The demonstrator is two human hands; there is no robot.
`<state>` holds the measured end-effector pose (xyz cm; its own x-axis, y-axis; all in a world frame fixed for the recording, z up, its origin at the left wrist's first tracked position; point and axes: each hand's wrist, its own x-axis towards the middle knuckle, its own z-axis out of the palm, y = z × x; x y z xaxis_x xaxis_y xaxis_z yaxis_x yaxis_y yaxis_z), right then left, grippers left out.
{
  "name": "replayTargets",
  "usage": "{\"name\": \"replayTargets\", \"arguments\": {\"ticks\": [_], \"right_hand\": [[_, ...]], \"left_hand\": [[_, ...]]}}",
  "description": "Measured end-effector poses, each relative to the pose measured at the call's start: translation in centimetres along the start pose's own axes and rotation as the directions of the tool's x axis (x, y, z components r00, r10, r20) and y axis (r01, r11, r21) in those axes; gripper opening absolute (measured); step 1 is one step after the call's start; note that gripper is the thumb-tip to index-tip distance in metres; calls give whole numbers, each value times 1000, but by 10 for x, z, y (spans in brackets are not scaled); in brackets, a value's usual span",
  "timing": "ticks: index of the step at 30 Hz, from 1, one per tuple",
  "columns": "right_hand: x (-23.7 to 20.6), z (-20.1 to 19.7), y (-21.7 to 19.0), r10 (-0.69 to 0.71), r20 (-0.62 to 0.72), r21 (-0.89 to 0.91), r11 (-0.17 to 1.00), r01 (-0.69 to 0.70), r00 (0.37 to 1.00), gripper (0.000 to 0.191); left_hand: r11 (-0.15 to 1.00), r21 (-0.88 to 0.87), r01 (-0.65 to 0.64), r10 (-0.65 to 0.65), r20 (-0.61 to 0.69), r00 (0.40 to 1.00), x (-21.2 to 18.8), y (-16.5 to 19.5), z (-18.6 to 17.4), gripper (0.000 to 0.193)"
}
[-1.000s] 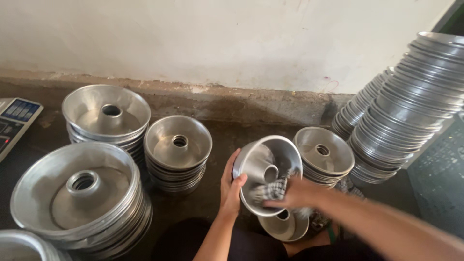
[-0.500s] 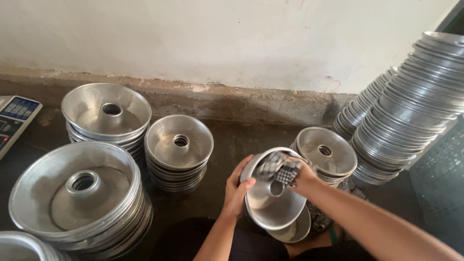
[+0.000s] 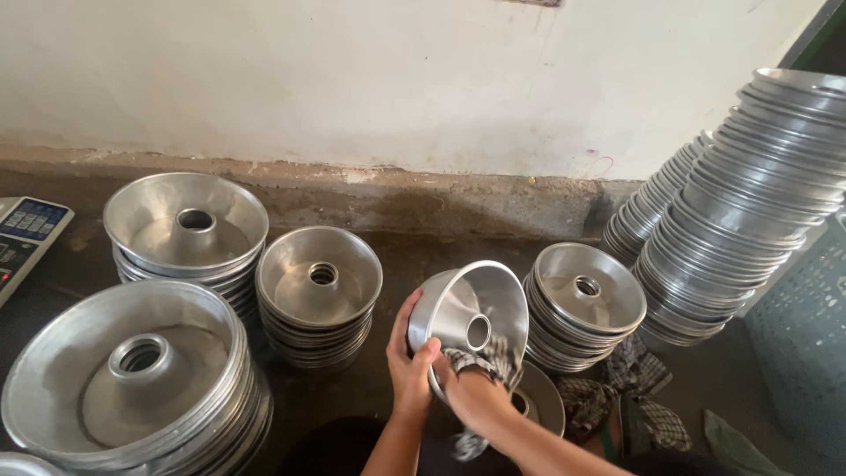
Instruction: The person sits on the floor and wipes the inside and outside of several round metal parts with a cloth. They pick up each part, wipe it thoroughly, and place it back into a stack.
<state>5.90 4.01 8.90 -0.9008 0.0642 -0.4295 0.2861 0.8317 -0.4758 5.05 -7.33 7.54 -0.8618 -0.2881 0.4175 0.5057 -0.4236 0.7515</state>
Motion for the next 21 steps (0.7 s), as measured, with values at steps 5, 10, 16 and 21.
{"name": "replayTargets", "arguments": {"ticks": [5,10,16,21], "right_hand": [[-15,-12,-28,-6,-26,591,806,21,1000,95],[-7,-17,-29,-256,-103,684,684,255,961,88],[-19,-45,19,-530,405,-204,742,639,745,94],[-19,-99,39,-512,529,-424,531,734,676,66]], "left_hand": [[999,-7,43,-43,20,999,-4,-18,1,86],[994,-45,96,-90,106,990,-6,-27,4,91],[949,-168,266,-239,164,957,-2,-10,-3,89],[795,-151,588,-606,-161,779,5,-15,3,91]]}}
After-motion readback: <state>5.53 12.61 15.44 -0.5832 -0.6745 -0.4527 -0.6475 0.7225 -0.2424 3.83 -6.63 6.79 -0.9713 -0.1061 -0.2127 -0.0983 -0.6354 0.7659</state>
